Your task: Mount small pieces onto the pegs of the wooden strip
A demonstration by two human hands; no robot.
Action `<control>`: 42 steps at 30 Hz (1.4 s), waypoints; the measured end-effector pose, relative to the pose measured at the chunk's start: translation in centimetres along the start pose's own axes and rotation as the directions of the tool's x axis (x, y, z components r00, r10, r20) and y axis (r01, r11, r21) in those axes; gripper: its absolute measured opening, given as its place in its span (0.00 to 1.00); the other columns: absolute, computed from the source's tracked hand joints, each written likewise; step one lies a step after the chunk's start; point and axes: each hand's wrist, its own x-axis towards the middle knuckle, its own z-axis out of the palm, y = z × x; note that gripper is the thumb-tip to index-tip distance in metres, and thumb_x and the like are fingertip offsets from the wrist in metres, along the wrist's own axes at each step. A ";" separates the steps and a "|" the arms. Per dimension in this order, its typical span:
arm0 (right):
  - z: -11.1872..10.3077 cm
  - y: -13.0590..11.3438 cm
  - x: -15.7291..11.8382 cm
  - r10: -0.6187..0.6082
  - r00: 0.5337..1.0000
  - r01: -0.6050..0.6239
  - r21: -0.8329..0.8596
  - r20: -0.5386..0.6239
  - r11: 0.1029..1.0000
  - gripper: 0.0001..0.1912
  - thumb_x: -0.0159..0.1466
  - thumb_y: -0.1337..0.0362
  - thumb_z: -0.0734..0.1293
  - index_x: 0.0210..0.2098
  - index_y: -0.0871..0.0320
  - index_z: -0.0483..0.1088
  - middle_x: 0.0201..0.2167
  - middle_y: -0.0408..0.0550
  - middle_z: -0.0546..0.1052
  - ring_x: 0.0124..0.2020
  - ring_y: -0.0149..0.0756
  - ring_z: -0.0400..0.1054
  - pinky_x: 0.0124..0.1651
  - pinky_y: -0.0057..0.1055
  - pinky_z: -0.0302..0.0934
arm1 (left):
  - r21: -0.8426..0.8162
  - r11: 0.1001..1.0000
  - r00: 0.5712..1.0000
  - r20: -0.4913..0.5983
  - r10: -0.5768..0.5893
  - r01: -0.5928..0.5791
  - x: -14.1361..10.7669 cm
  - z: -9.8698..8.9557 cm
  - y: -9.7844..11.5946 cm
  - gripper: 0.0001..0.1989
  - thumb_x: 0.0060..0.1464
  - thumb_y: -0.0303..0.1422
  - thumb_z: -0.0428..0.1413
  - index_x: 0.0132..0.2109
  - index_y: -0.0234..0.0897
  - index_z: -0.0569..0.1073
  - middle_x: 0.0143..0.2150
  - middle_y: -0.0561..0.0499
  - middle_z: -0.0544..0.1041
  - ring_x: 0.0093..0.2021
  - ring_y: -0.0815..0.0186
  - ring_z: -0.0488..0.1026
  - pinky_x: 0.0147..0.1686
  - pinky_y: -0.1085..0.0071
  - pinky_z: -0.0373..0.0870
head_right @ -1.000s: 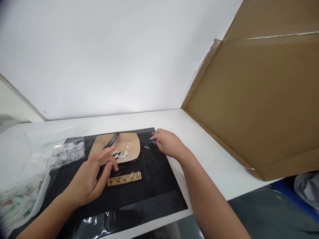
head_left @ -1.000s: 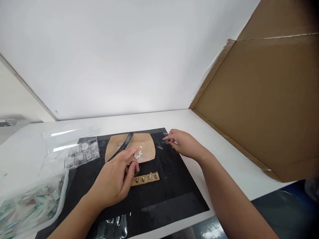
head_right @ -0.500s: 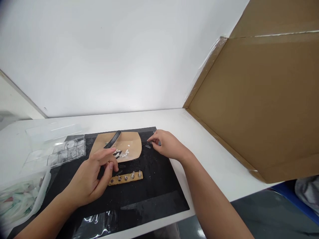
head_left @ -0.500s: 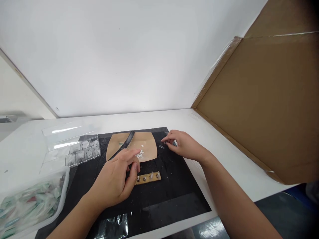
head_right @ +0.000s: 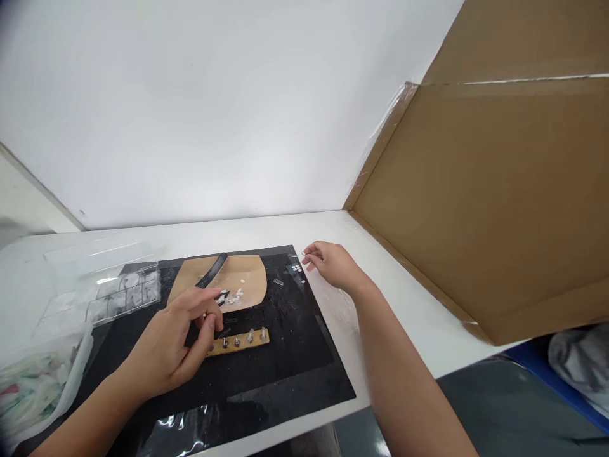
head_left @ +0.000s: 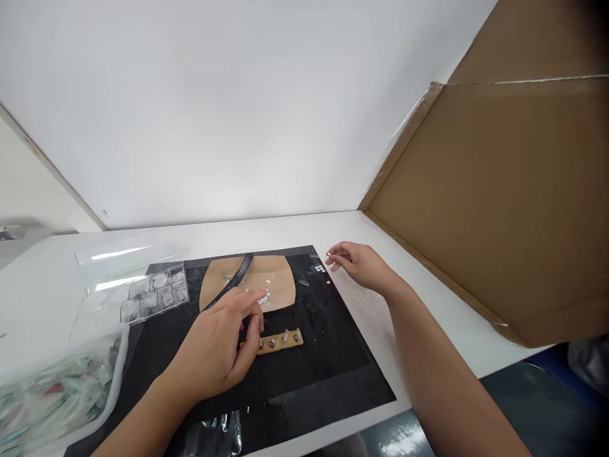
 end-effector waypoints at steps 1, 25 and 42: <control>-0.2 0.5 0.2 0.020 1.000 -0.020 -0.015 -0.017 1.000 0.10 0.72 0.61 0.63 0.46 0.54 0.76 0.41 0.47 0.85 0.39 0.37 0.80 0.43 0.32 0.67 | -0.003 1.000 1.000 0.004 -0.001 0.001 0.0 0.1 -0.1 0.27 0.67 0.22 0.49 0.70 0.37 0.55 0.36 0.53 0.76 0.36 0.63 0.74 0.40 0.64 0.73; -1.1 4.4 1.1 0.132 0.971 -0.155 -0.103 -0.201 0.982 0.18 0.62 0.64 0.70 0.52 0.57 0.78 0.46 0.53 0.83 0.43 0.44 0.76 0.43 0.36 0.66 | 0.027 0.999 0.999 0.025 -0.019 0.019 -0.1 0.1 -0.1 0.27 0.68 0.22 0.49 0.70 0.39 0.55 0.38 0.53 0.76 0.37 0.63 0.74 0.38 0.66 0.71; -0.7 0.6 -0.5 -0.086 0.960 0.073 0.061 0.267 0.996 0.14 0.58 0.49 0.75 0.35 0.52 0.83 0.36 0.49 0.82 0.39 0.43 0.75 0.40 0.36 0.67 | -0.017 1.000 0.999 0.033 -0.020 0.020 -0.2 0.1 -0.1 0.29 0.67 0.21 0.49 0.71 0.40 0.54 0.38 0.53 0.75 0.39 0.63 0.74 0.42 0.64 0.72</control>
